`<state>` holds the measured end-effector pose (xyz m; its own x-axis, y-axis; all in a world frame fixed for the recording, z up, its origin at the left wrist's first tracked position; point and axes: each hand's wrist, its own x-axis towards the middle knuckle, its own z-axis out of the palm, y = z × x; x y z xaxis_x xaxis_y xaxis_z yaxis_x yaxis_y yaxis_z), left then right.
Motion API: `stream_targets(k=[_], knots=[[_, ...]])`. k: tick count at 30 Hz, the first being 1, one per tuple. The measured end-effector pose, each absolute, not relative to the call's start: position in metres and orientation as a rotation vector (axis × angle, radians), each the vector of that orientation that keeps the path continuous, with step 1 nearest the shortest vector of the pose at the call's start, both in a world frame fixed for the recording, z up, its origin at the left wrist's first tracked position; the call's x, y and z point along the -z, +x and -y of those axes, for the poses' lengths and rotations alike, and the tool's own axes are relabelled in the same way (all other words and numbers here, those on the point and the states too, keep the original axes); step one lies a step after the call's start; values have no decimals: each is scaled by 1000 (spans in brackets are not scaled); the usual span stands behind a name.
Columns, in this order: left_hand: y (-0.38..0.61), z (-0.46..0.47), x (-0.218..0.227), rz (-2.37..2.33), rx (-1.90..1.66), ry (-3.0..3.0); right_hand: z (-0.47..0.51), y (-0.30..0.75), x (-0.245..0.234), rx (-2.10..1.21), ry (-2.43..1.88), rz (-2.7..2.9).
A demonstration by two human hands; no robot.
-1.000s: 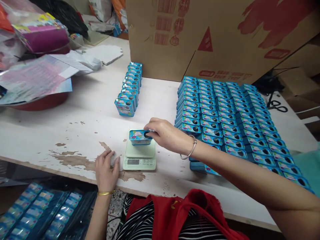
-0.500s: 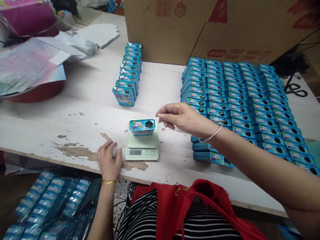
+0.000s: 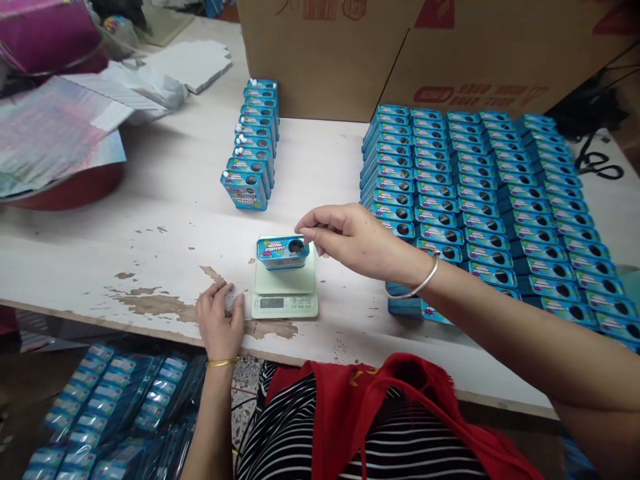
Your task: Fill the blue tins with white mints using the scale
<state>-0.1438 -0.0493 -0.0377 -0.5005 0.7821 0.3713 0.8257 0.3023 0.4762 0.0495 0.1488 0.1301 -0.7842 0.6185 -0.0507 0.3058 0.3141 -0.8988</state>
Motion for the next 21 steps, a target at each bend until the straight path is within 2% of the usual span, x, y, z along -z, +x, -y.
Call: stream_targets(k=[5,11,16,21], knots=[[-146,46,22,2434,1189,-1521,-117,80,-123,-1797,-896,2042],[-151,14,-44,2251,1123,-1825,-68,123,-61,-2269,-1155,1627],[-146,-36,-76,2032,772,-2410,-45,136,-13,-2373,-1360,1325],[-108,-88,-85,1784,777,-2572,-48,132,2,-2368,-1370,1192]])
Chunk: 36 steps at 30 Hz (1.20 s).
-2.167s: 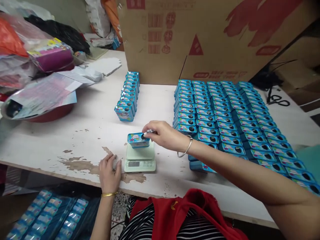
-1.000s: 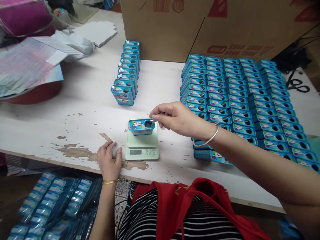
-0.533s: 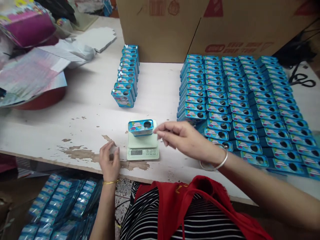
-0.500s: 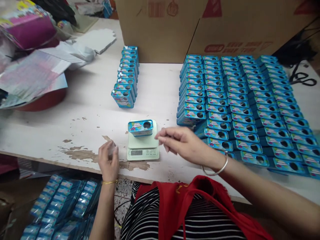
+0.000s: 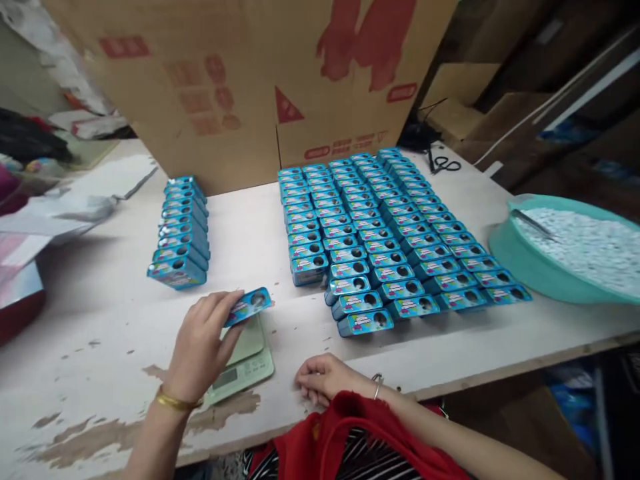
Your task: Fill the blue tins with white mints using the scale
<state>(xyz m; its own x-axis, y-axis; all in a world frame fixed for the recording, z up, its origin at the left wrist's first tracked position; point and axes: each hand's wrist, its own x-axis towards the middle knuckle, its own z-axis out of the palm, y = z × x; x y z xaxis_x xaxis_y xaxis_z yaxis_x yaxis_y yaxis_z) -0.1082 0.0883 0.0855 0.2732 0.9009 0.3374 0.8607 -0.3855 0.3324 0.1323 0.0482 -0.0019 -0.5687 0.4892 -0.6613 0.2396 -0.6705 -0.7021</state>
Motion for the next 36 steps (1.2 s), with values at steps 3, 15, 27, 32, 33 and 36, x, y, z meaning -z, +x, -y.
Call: stream_targets(k=[3,15,27,32,33,36], knots=[[-68,-116,-83,-1537,-701,2517,-51,131,0,-2343,-1392,1150],[-84,-152,-49,-1875,-863,2677,-47,137,12,-2396,-1282,1099],[-219,-145,-56,-2411,-270,2643,-52,135,8,-2478,-1210,857],[-182,-115,-112,-2049,-238,2750,-56,149,-2,-2474,-1053,370],[-172,-107,-121,-1961,-218,2750,-55,150,-3,-2468,-1048,318],[-142,-87,-133,-1749,-132,2701,-49,150,-3,-2531,-1042,273]])
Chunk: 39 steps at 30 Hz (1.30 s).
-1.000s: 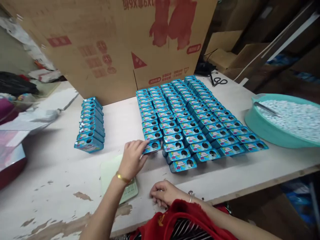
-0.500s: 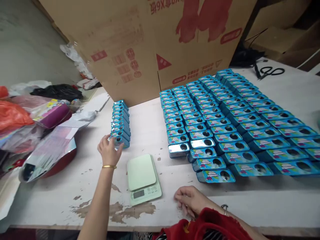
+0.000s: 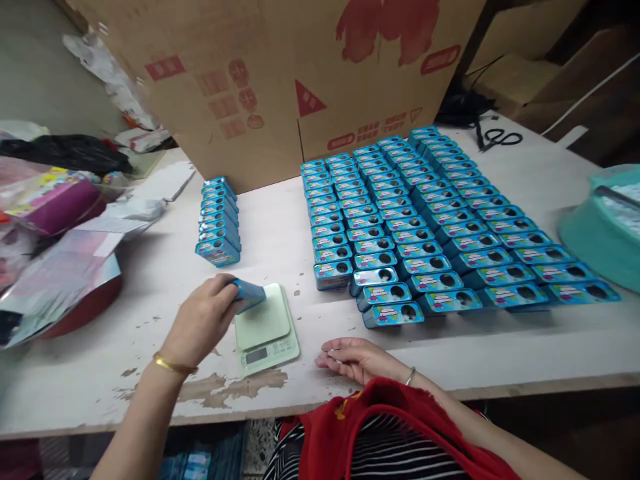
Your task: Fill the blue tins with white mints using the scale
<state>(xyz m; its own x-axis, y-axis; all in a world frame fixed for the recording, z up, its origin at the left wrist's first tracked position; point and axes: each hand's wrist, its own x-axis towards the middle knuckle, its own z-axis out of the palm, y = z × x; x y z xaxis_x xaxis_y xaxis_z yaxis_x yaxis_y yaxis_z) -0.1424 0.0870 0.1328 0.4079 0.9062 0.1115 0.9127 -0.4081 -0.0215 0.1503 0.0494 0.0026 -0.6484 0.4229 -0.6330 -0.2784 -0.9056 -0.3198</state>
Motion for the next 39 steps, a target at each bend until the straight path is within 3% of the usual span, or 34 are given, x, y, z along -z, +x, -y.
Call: stream_targets(k=[6,14,22,26,34,39], knots=[[-125,-80,-112,1717,-10,-2700,-42,149,-4,-2578,-1007,285],[-148,-50,-118,1897,780,-2287,-41,150,-10,-2509,-1205,335],[-192,33,-18,2384,908,-1908,-50,139,-30,-2468,-1258,427],[-188,56,19,2440,930,-1829,-65,125,-57,-2416,-1238,762],[-181,58,30,2388,848,-1742,-124,63,-117,-1725,-1065,1973],[-184,59,32,2370,877,-1740,-136,28,-130,-1166,-957,2509]])
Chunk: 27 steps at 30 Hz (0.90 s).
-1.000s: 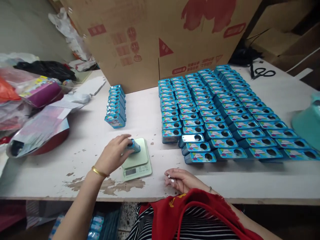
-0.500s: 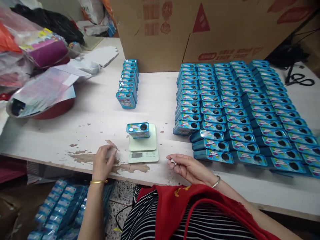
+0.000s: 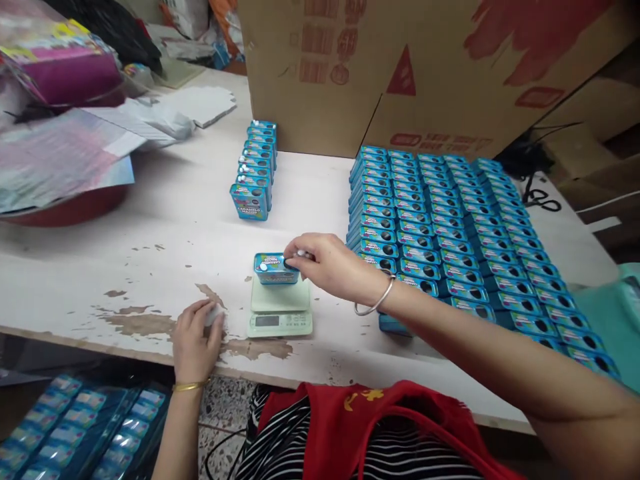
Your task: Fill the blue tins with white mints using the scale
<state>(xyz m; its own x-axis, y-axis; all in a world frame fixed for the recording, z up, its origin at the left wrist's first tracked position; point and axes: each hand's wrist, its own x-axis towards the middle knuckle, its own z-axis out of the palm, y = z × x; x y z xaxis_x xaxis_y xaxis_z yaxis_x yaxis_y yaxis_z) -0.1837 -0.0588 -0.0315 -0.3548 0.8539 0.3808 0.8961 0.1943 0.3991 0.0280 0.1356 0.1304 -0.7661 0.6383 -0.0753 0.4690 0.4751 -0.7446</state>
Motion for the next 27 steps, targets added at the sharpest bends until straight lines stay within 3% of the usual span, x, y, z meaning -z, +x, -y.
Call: stream_targets(k=[5,27], knots=[[-182,59,32,2381,909,-1729,-134,21,-130,-917,-849,2741],[-175,60,30,2453,1024,-1633,-137,50,-129,-885,-680,2326]])
